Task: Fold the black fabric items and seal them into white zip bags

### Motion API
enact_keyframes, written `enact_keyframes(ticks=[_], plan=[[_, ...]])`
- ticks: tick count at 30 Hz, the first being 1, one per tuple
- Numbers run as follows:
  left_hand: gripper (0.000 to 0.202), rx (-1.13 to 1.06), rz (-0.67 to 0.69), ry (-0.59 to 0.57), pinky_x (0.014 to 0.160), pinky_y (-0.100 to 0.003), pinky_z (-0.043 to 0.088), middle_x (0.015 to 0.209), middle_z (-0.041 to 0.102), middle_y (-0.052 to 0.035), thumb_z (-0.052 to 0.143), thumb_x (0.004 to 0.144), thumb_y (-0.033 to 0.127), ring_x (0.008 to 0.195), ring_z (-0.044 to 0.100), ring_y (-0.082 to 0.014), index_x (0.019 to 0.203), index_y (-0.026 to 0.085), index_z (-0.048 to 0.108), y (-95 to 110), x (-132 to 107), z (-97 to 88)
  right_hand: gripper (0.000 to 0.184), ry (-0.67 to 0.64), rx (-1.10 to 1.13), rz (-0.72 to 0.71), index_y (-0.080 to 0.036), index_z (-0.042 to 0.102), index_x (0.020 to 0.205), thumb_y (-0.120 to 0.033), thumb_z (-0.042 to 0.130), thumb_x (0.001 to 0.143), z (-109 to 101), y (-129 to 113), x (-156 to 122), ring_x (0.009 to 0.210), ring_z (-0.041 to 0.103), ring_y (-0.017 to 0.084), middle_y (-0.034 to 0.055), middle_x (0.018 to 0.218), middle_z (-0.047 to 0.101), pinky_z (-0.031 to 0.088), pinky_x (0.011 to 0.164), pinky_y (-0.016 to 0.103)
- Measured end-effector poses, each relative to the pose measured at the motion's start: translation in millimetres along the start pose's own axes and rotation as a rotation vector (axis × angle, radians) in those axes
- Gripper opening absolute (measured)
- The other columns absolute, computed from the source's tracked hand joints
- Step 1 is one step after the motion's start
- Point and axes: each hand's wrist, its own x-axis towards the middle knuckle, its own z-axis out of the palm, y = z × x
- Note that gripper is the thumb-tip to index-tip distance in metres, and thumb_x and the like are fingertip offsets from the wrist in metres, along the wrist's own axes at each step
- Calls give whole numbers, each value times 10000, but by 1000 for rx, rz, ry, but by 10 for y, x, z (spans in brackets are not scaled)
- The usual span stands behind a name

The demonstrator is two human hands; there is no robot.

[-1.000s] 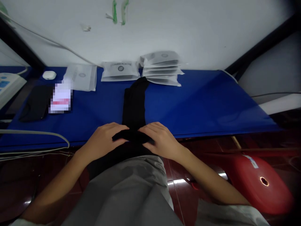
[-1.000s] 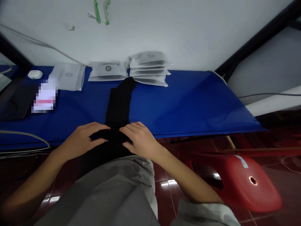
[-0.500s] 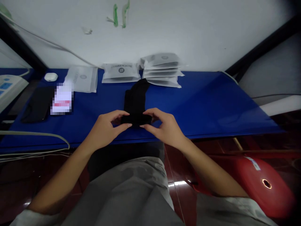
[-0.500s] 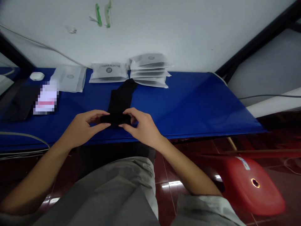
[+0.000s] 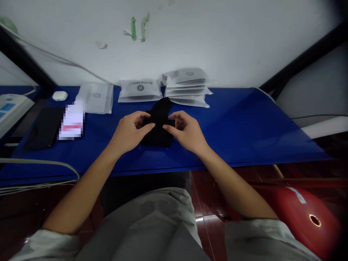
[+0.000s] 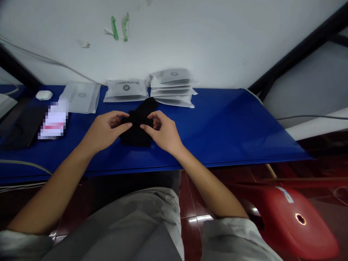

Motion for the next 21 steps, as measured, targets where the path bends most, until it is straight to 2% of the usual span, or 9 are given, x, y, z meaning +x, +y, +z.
enact_keyframes(ticks=[2, 4, 6, 9, 11, 14, 17, 19, 21], plan=[[346, 59, -2, -1, 634, -276, 444, 692, 594, 2, 642, 772, 384, 628, 541, -132, 1035, 160, 657, -33, 75, 37, 249, 12, -50, 5, -208, 552, 881, -346, 701, 737, 33, 60, 59, 562, 477, 117, -67, 598, 470, 400, 570, 269], [346, 174, 11, 10, 703, -304, 474, 818, 640, -36, 626, 793, 353, 719, 587, -159, 1075, 153, 637, -63, 118, 83, 281, 12, -154, -10, -198, 550, 950, -361, 680, 761, 72, 133, 101, 614, 534, 148, -31, 663, 540, 440, 612, 297], [346, 353, 78, 57, 796, -344, 484, 1023, 644, -89, 591, 825, 296, 893, 609, -208, 1138, 149, 600, -75, 109, 124, 340, 8, -336, -61, -171, 543, 1060, -363, 642, 797, 102, 192, 106, 759, 598, 212, 56, 843, 621, 476, 699, 358], [309, 567, 276, 108, 900, -380, 466, 1194, 594, -118, 492, 885, 205, 1083, 563, -247, 1179, 148, 570, -54, -1, 144, 371, 21, -596, -199, -147, 524, 1181, -339, 554, 864, 97, 194, 16, 1030, 575, 304, 167, 1139, 601, 463, 844, 448], [294, 597, 400, 37, 932, -379, 458, 1179, 613, -111, 452, 912, 196, 1087, 568, -235, 1174, 141, 573, -41, -106, 125, 348, 5, -648, -322, -153, 529, 1203, -333, 490, 907, 64, 140, -94, 1122, 542, 298, 167, 1216, 584, 442, 914, 448], [364, 621, 480, -149, 979, -394, 441, 1256, 582, -130, 495, 909, 284, 1159, 536, -246, 1233, 122, 533, -67, -231, 76, 403, -156, -680, -468, -145, 520, 1246, -386, 461, 927, 12, 56, -252, 1189, 515, 279, 155, 1285, 566, 408, 996, 455], [491, 683, 474, -296, 1042, -437, 386, 1403, 465, -147, 543, 874, 310, 1301, 414, -283, 1321, 130, 453, -133, -273, 51, 543, -301, -749, -481, -111, 464, 1318, -455, 503, 899, -11, 38, -326, 1265, 457, 292, 168, 1371, 502, 363, 1051, 495], [520, 710, 447, -341, 1059, -444, 366, 1440, 422, -141, 522, 867, 253, 1339, 363, -284, 1361, 139, 406, -170, -266, 60, 598, -353, -775, -456, -96, 435, 1346, -453, 538, 878, -10, 53, -330, 1290, 431, 296, 178, 1403, 468, 359, 1058, 502], [530, 729, 421, -361, 1040, -427, 388, 1440, 421, -139, 473, 863, 180, 1327, 377, -273, 1381, 133, 375, -189, -246, 87, 611, -385, -780, -436, -95, 421, 1361, -429, 556, 868, -3, 68, -312, 1293, 426, 295, 179, 1411, 457, 365, 1055, 501]])
